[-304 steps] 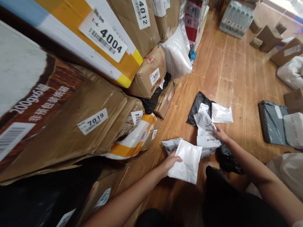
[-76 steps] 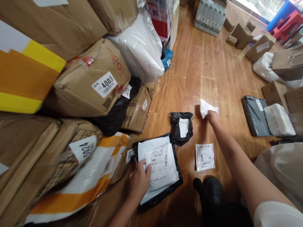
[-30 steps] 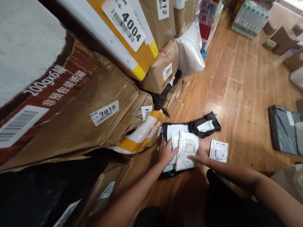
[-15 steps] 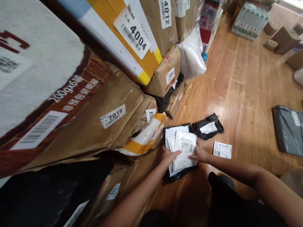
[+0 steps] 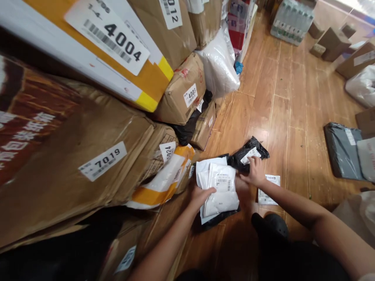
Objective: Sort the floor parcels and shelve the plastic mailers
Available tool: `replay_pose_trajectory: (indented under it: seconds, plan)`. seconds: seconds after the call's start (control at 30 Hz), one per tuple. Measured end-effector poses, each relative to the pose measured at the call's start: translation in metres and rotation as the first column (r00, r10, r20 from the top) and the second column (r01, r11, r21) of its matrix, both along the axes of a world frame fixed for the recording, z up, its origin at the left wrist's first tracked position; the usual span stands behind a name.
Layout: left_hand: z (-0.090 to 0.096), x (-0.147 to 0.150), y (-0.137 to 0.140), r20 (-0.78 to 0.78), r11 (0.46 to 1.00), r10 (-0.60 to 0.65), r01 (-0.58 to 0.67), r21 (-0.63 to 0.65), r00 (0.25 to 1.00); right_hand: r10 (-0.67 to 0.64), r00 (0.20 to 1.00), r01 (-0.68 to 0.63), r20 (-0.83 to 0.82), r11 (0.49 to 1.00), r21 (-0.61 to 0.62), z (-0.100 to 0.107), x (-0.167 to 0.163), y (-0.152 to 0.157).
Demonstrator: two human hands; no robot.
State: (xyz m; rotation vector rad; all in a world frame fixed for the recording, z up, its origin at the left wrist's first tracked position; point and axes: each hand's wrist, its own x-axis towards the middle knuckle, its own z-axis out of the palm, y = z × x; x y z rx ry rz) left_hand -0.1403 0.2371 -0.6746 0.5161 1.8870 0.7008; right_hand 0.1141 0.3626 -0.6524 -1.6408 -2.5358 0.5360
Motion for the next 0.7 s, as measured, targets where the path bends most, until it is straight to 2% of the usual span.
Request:
replay_pose_trajectory:
  seconds: [0.07, 0.1, 0.13, 0.2, 0.23, 0.27, 0.3, 0.33, 0.37, 0.4, 0.47, 0.53, 0.6, 0.7]
  plan:
    - [0.003, 0.003, 0.000, 0.035, 0.999, 0.045, -0.045, 0.000, 0.998, 0.073, 0.997, -0.072, 0.030, 0.996, -0.049, -0.001, 0.007, 0.026]
    - [0.005, 0.004, 0.000, 0.053, 0.997, 0.072, -0.072, 0.001, 0.996, 0.067, 0.998, -0.065, 0.009, 0.993, -0.094, -0.002, 0.008, 0.036]
    - [0.006, 0.006, 0.000, 0.072, 0.995, 0.098, -0.098, 0.001, 0.993, 0.028, 0.999, -0.032, -0.037, 0.993, -0.116, -0.003, 0.008, 0.043]
    - [0.009, 0.007, -0.001, 0.114, 0.991, 0.128, -0.130, 0.017, 0.985, -0.002, 0.982, -0.012, -0.190, 0.997, -0.075, -0.005, 0.005, 0.042]
    - [0.010, 0.007, -0.002, 0.149, 0.989, 0.138, -0.145, 0.037, 0.979, 0.068, 0.963, -0.078, -0.262, 0.997, -0.027, -0.006, 0.002, 0.033]
    - [0.010, 0.007, -0.004, 0.193, 0.984, 0.149, -0.164, 0.064, 0.970, 0.198, 0.932, -0.201, -0.305, 0.979, 0.021, -0.008, -0.003, 0.019]
    - [0.010, 0.006, -0.005, 0.238, 0.978, 0.162, -0.188, 0.092, 0.958, 0.356, 0.880, -0.359, -0.316, 0.932, 0.051, -0.011, -0.008, 0.001]
    - [0.010, 0.004, -0.006, 0.277, 0.970, 0.174, -0.213, 0.116, 0.945, 0.499, 0.812, -0.509, -0.301, 0.859, 0.051, -0.014, -0.013, -0.018]
    - [0.010, 0.002, -0.007, 0.309, 0.964, 0.186, -0.234, 0.127, 0.933, 0.580, 0.768, -0.597, -0.272, 0.802, 0.025, -0.017, -0.018, -0.038]
    - [0.010, -0.001, -0.008, 0.331, 0.961, 0.195, -0.248, 0.125, 0.923, 0.616, 0.750, -0.636, -0.239, 0.771, -0.008, -0.020, -0.022, -0.056]
    - [0.012, -0.008, -0.009, 0.383, 0.967, 0.190, -0.239, 0.084, 0.904, 0.635, 0.748, -0.656, -0.192, 0.752, -0.067, -0.024, -0.027, -0.081]
    - [0.017, -0.013, -0.009, 0.497, 0.977, 0.175, -0.213, 0.021, 0.850, 0.657, 0.730, -0.679, -0.190, 0.728, -0.096, -0.025, -0.030, -0.090]
    - [0.022, -0.014, -0.008, 0.535, 0.982, 0.176, -0.185, -0.036, 0.826, 0.691, 0.687, -0.722, -0.224, 0.685, -0.100, -0.023, -0.030, -0.087]
    - [0.027, -0.005, -0.003, 0.361, 0.985, 0.169, -0.174, -0.020, 0.917, 0.727, 0.603, -0.784, -0.329, 0.616, -0.074, -0.016, -0.023, -0.071]
